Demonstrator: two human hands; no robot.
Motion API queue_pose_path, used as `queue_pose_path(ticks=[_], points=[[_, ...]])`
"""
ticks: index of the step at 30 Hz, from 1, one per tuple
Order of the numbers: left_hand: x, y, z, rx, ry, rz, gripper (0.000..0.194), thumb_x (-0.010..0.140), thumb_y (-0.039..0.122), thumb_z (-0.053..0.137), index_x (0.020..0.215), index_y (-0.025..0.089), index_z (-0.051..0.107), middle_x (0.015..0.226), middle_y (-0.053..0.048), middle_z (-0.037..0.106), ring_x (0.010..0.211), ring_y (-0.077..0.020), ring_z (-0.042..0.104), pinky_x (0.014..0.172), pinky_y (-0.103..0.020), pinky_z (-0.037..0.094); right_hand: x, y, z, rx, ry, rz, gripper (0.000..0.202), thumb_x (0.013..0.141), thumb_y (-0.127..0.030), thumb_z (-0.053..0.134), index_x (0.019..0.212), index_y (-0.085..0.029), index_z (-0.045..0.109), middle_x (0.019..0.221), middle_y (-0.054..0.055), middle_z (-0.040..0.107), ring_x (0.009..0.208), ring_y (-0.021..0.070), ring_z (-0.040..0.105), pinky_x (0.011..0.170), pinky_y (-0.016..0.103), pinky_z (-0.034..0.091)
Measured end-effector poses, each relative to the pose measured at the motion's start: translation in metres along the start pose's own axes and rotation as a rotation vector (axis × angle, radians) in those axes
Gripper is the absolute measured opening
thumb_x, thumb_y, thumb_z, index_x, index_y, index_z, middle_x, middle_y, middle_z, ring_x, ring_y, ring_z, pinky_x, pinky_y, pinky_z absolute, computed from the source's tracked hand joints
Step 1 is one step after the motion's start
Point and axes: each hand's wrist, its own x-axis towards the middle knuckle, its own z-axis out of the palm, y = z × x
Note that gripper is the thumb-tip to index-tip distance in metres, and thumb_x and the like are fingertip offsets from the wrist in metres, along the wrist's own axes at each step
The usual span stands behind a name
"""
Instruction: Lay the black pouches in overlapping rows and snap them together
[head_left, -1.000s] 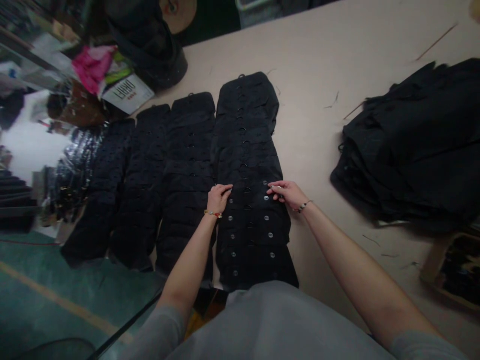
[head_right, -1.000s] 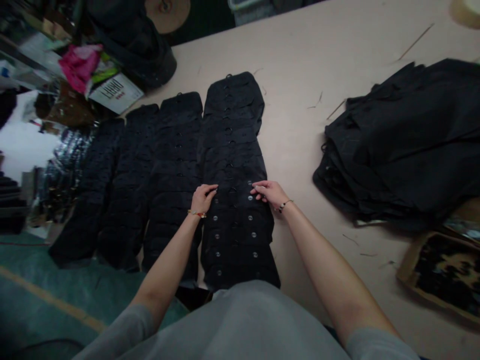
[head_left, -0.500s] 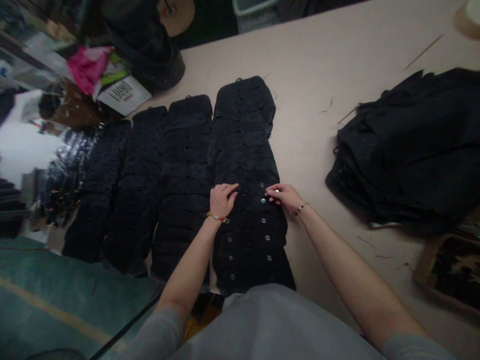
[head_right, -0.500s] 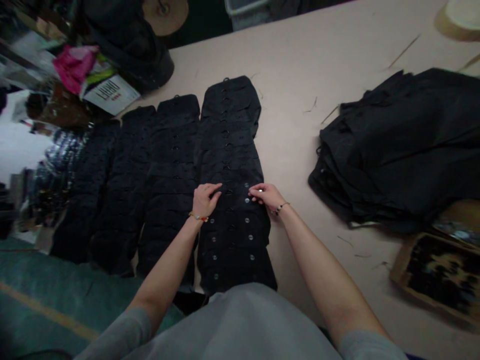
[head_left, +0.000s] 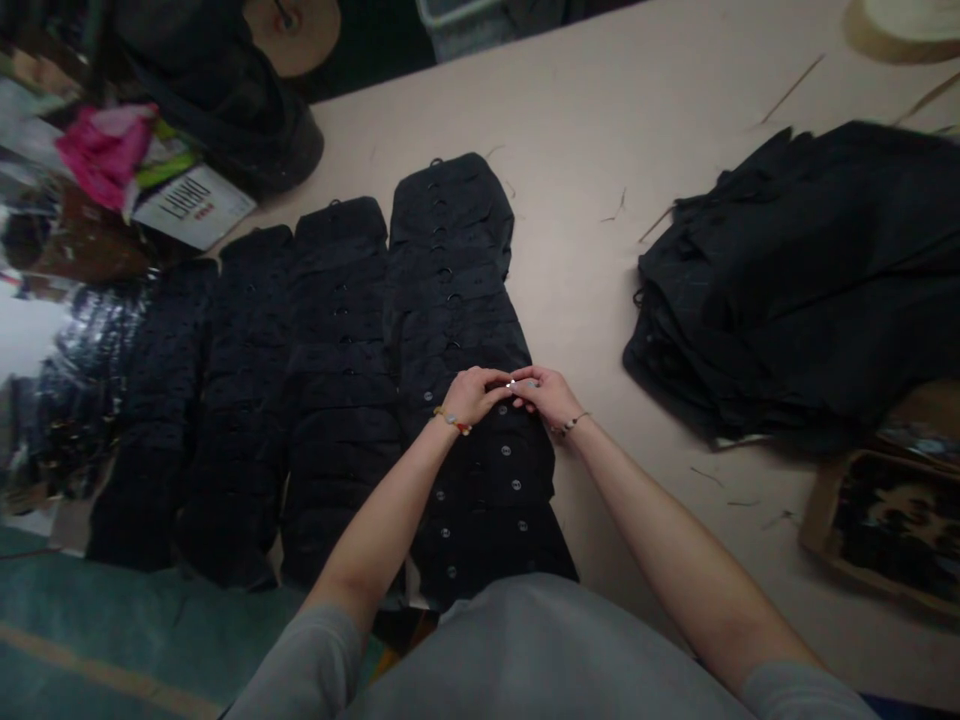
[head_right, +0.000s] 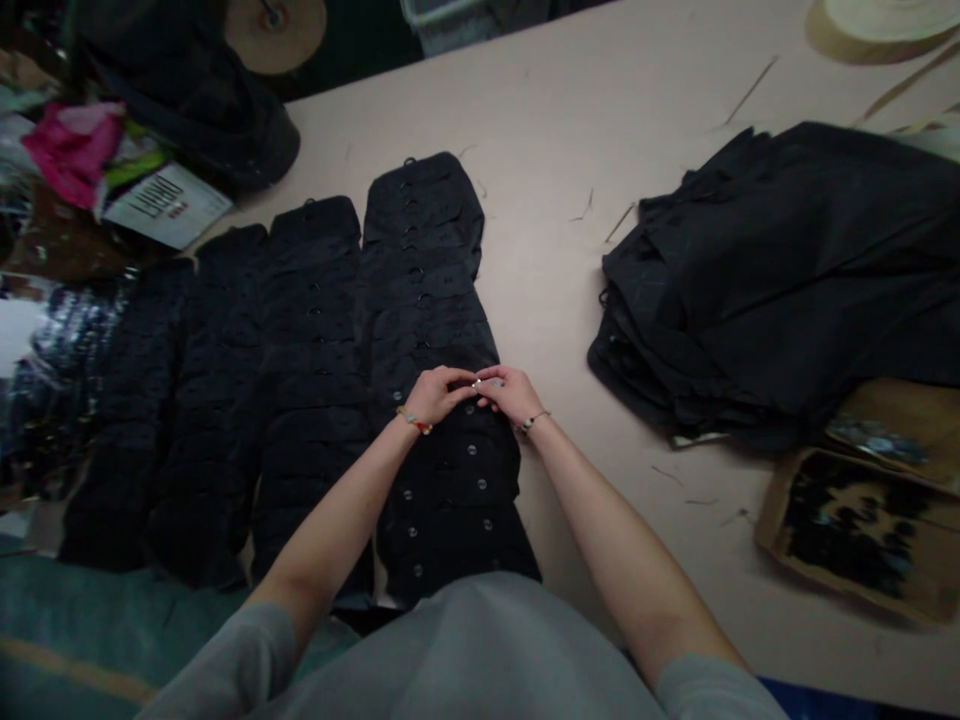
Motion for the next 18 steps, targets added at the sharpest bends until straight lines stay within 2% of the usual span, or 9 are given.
queue_pose_path(ticks=[4, 8, 10, 14, 16, 18], points=[[0.003, -0.001, 0.001, -0.17, -0.014, -0.086, 0.028, 0.081, 0.035, 0.066, 0.107, 0.024, 0.071, 0.099, -0.003, 0.073, 0.089, -0.0167, 0.065, 0.085, -0.028, 0.048, 0.0, 0.0, -0.004, 0.028, -0.038, -0.003, 0.032, 0.072, -0.023, 0.076, 0.099, -0.015, 0.062, 0.065, 0.001, 0.067, 0.051, 0.0085, 0.061, 0.039, 0.013, 0.041], [0.009, -0.009, 0.005, -0.367, -0.067, -0.186, 0.018, 0.08, 0.03, 0.064, 0.092, 0.019, 0.072, 0.087, -0.002, 0.073, 0.078, -0.0151, 0.065, 0.077, -0.026, 0.05, -0.001, 0.001, -0.004, 0.021, -0.053, 0.013, 0.031, 0.068, -0.022, 0.078, 0.094, -0.015, 0.063, 0.069, 0.003, 0.069, 0.052, 0.0092, 0.062, 0.039, 0.014, 0.042], [0.014, -0.013, 0.004, -0.352, -0.003, -0.237, 0.013, 0.079, 0.026, 0.063, 0.086, 0.018, 0.07, 0.081, -0.001, 0.071, 0.073, -0.0136, 0.063, 0.072, -0.025, 0.049, -0.001, 0.0, -0.002, 0.005, -0.041, 0.014, 0.025, 0.067, -0.022, 0.079, 0.087, -0.014, 0.065, 0.072, 0.005, 0.071, 0.053, 0.0089, 0.062, 0.039, 0.014, 0.041], [0.023, -0.018, 0.001, -0.219, 0.223, -0.34, 0.012, 0.079, 0.02, 0.059, 0.087, 0.019, 0.068, 0.082, -0.001, 0.07, 0.075, -0.0135, 0.063, 0.073, -0.025, 0.048, 0.0, -0.003, 0.0, 0.114, 0.039, 0.039, 0.019, 0.07, -0.018, 0.075, 0.085, -0.014, 0.065, 0.075, 0.006, 0.071, 0.054, 0.0078, 0.06, 0.039, 0.013, 0.039], [0.027, -0.02, 0.0, -0.18, 0.262, -0.374, 0.013, 0.08, 0.02, 0.058, 0.089, 0.019, 0.068, 0.083, -0.001, 0.07, 0.078, -0.0143, 0.063, 0.075, -0.025, 0.048, -0.001, -0.005, -0.002, 0.242, 0.099, 0.058, 0.017, 0.072, -0.017, 0.072, 0.086, -0.015, 0.063, 0.074, 0.005, 0.07, 0.053, 0.0069, 0.057, 0.038, 0.012, 0.037], [0.031, -0.02, 0.0, -0.145, 0.246, -0.406, 0.013, 0.08, 0.019, 0.057, 0.087, 0.02, 0.068, 0.084, -0.002, 0.071, 0.079, -0.0155, 0.064, 0.076, -0.027, 0.048, -0.003, -0.007, -0.005, 0.38, 0.143, 0.08, 0.014, 0.073, -0.016, 0.07, 0.086, -0.015, 0.063, 0.071, 0.002, 0.067, 0.051, 0.0061, 0.054, 0.037, 0.012, 0.034]])
